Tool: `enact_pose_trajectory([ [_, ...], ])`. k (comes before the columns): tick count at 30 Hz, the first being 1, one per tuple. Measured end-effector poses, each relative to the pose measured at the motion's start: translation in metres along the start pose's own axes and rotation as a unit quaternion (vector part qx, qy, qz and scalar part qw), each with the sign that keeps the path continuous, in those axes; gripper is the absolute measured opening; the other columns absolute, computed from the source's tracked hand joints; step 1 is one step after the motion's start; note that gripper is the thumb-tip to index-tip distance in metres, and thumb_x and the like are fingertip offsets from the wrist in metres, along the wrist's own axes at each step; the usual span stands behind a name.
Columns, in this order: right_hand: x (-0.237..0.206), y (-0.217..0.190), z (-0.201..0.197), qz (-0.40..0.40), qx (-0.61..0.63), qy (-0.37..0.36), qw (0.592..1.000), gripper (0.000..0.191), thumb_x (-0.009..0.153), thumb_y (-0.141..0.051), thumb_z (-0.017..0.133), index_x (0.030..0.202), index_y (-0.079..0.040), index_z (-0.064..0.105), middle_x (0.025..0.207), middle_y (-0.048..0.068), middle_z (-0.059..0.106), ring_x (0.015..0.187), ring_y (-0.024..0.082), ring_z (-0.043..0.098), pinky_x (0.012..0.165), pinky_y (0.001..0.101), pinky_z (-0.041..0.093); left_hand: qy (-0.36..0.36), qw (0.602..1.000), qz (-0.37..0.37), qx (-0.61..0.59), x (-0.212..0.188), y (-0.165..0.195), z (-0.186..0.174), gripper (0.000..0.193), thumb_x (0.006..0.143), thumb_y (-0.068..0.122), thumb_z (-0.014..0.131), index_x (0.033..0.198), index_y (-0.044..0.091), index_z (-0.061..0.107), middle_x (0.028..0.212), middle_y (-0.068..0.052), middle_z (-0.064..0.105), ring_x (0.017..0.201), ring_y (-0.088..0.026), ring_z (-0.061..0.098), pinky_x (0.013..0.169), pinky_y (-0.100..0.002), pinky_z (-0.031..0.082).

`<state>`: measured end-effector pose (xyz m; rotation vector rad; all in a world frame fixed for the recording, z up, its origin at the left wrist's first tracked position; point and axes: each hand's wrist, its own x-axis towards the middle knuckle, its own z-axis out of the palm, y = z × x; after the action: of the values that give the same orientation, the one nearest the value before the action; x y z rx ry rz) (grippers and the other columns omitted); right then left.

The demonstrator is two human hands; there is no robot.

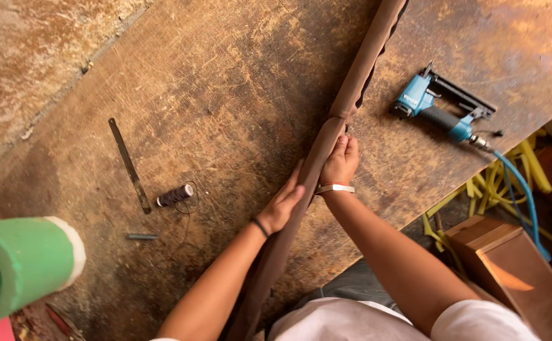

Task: The person uses a pneumatic staple gun to fasten brown fabric along a long wooden strip on a workbench, then trims excess fabric with scissors. They carry the padded strip across the workshop, lay a long yellow foam strip on the bench, and drape and align fabric pieces over the foam.

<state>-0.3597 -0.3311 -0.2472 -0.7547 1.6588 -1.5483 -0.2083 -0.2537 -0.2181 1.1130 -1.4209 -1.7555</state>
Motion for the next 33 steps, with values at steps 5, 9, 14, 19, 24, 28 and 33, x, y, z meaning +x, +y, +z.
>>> enact_pose_trajectory([
  [5,-0.016,-0.007,0.003,0.023,0.02,0.003,1.0,0.027,0.11,-0.023,0.052,0.09,-0.005,0.054,0.08,0.001,0.059,0.072,0.01,0.05,0.065,0.0311,0.048,-0.018,0.964,0.118,0.239,0.086,0.018,-0.002,0.085,0.106,0.04,0.048,0.164,-0.002,0.001,0.173,-0.026,0.001,0.162,-0.034,0.001,0.129,-0.04,0.007],
  [9,-0.026,-0.018,0.004,0.027,0.017,-0.014,0.999,0.022,0.107,-0.022,0.054,0.093,-0.006,0.055,0.083,0.001,0.063,0.077,0.01,0.055,0.069,0.0304,0.051,0.022,0.959,0.133,0.25,0.095,0.038,0.002,0.081,0.108,0.04,0.046,0.165,-0.002,0.006,0.173,-0.029,0.007,0.162,-0.037,0.008,0.131,-0.04,0.013],
  [14,-0.021,-0.03,0.003,0.033,0.021,-0.052,0.998,0.024,0.107,-0.027,0.055,0.096,-0.007,0.06,0.085,0.002,0.063,0.078,0.011,0.054,0.07,0.0304,0.05,0.063,0.939,-0.111,0.319,0.039,0.05,0.012,0.086,0.098,0.03,0.054,0.164,0.013,0.002,0.156,-0.031,0.038,0.134,-0.046,0.05,0.109,-0.048,0.045],
  [19,0.036,-0.053,-0.067,-0.078,-0.399,-0.225,0.886,0.032,0.092,-0.035,0.076,0.104,-0.007,0.067,0.1,0.014,0.07,0.092,0.032,0.064,0.081,0.0459,0.053,0.106,0.891,-0.163,0.411,0.043,0.073,0.02,0.093,0.091,0.02,0.06,0.164,0.031,0.004,0.123,-0.027,0.067,0.104,-0.047,0.067,0.089,-0.055,0.054],
  [24,0.154,-0.064,-0.139,-0.208,-0.605,-0.114,0.76,0.094,0.07,-0.031,0.088,0.143,0.002,0.039,0.122,0.029,0.059,0.116,0.045,0.058,0.097,0.051,0.049,0.13,0.895,-0.156,0.397,0.048,0.084,0.019,0.095,0.089,0.015,0.062,0.163,0.037,0.007,0.121,-0.024,0.068,0.103,-0.046,0.068,0.087,-0.055,0.055],
  [28,0.175,-0.071,-0.143,-0.073,-0.588,-0.248,0.767,0.088,0.08,-0.019,0.078,0.157,-0.005,0.036,0.112,0.028,0.068,0.101,0.044,0.066,0.088,0.0509,0.054,0.136,0.886,-0.174,0.407,0.046,0.079,0.024,0.094,0.09,0.016,0.063,0.163,0.037,0.008,0.117,-0.024,0.069,0.104,-0.044,0.068,0.086,-0.055,0.055],
  [33,0.11,-0.104,-0.148,-0.031,-0.523,-0.336,0.783,0.057,0.079,-0.053,0.085,0.102,-0.002,0.076,0.087,0.021,0.076,0.081,0.036,0.072,0.084,0.0457,0.057,0.141,0.885,-0.15,0.417,0.046,0.073,0.023,0.096,0.088,0.017,0.066,0.162,0.037,0.009,0.118,-0.024,0.069,0.104,-0.046,0.067,0.088,-0.055,0.054],
])
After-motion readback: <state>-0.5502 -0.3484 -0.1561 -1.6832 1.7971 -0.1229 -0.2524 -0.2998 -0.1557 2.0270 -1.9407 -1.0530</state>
